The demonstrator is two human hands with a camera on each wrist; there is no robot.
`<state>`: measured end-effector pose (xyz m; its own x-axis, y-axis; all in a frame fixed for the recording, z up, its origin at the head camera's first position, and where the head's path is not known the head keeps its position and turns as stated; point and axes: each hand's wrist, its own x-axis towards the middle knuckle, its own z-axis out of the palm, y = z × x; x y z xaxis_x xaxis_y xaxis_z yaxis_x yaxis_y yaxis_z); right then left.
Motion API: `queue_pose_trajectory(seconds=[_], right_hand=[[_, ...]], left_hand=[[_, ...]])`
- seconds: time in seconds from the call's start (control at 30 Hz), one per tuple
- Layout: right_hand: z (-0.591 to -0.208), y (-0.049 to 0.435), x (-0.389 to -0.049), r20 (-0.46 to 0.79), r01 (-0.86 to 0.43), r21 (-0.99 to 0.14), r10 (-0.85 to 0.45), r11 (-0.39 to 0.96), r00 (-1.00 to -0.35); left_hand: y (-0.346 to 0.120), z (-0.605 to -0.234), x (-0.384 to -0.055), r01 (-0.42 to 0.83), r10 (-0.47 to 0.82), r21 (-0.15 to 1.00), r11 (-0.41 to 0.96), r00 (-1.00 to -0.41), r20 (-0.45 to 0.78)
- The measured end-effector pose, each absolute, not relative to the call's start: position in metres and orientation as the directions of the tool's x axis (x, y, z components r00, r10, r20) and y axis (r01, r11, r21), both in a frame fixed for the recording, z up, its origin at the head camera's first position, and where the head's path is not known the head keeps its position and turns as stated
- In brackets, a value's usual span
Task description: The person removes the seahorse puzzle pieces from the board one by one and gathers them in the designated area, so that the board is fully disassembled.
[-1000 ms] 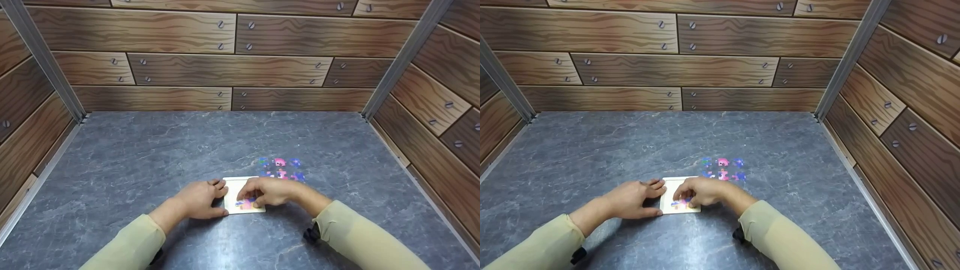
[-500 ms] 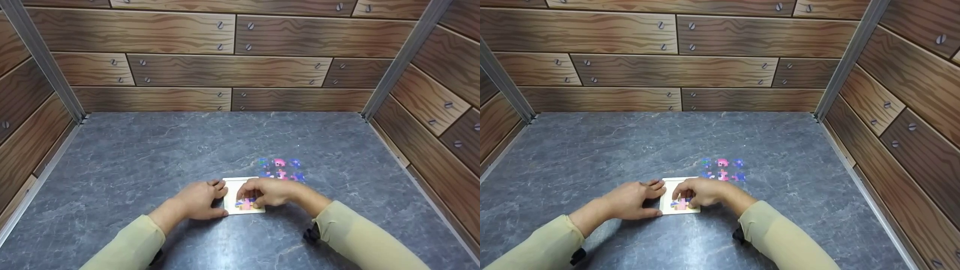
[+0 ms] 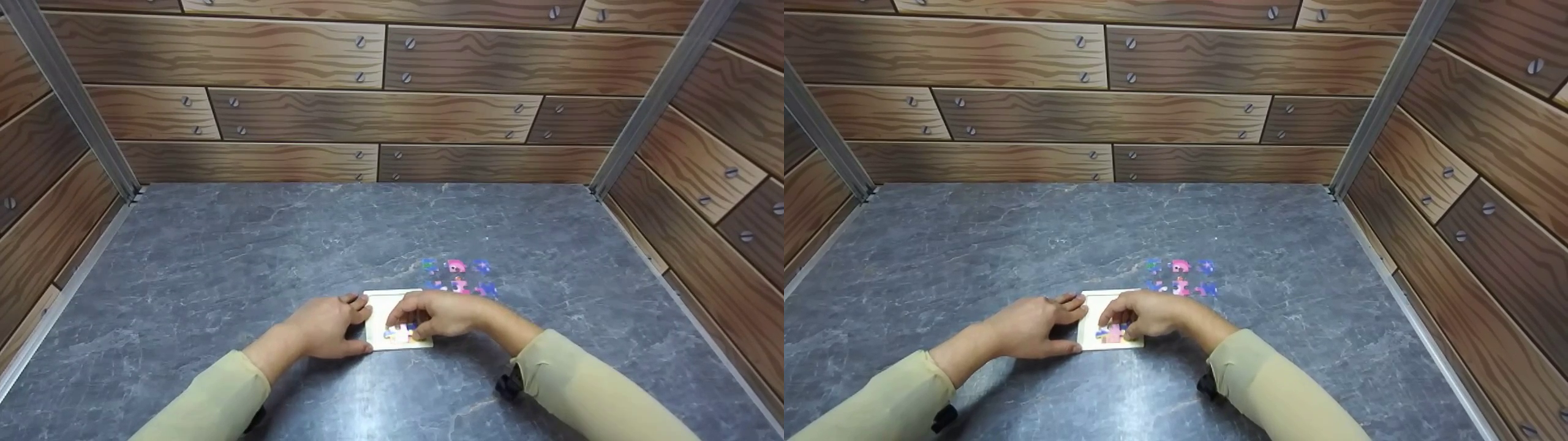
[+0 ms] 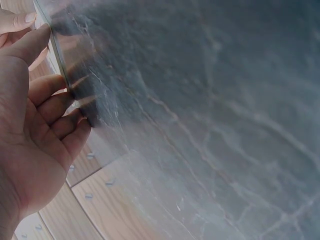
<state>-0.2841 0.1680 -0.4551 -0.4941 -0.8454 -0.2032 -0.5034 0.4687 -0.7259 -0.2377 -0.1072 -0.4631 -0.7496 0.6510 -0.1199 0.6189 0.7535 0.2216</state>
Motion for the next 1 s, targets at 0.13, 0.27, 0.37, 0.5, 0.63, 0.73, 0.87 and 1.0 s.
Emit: queue_pose_trajectory(seconds=[0.13,0.27,0.37,0.5,0.63,0.73,0.87,1.0], right_hand=[[-0.4547,0.1690,-0.2850,-0.205,-0.506,-0.723,-0.846,0.470,-0.493],[-0.4536,0.1694,-0.2854,-0.211,-0.506,-0.721,-0.845,0.474,-0.491],[-0.4532,0.1693,-0.2848,-0.213,-0.508,-0.718,-0.844,0.477,-0.492],[-0.4537,0.1688,-0.2831,-0.214,-0.500,-0.718,-0.838,0.484,-0.503],[-0.4543,0.1676,-0.2807,-0.214,-0.481,-0.725,-0.826,0.492,-0.522],[-0.4548,0.1667,-0.2795,-0.201,-0.477,-0.733,-0.824,0.486,-0.530],[-0.4561,0.1656,-0.2790,-0.172,-0.489,-0.738,-0.830,0.465,-0.530],[-0.4583,0.1646,-0.2790,-0.164,-0.489,-0.740,-0.828,0.463,-0.536]], left_hand=[[-0.1072,-0.4633,-0.2376,0.623,0.654,0.219,0.751,-0.748,-0.113],[-0.1071,-0.4634,-0.2377,0.621,0.652,0.220,0.752,-0.750,-0.112],[-0.1069,-0.4633,-0.2378,0.619,0.650,0.221,0.754,-0.752,-0.114],[-0.1066,-0.4641,-0.2377,0.618,0.648,0.216,0.756,-0.753,-0.111],[-0.1064,-0.4647,-0.2373,0.623,0.651,0.209,0.754,-0.752,-0.105],[-0.1064,-0.4648,-0.2379,0.624,0.651,0.206,0.754,-0.752,-0.105],[-0.1067,-0.4644,-0.2389,0.626,0.654,0.209,0.751,-0.750,-0.102],[-0.1072,-0.4637,-0.2380,0.628,0.657,0.219,0.747,-0.747,-0.099]])
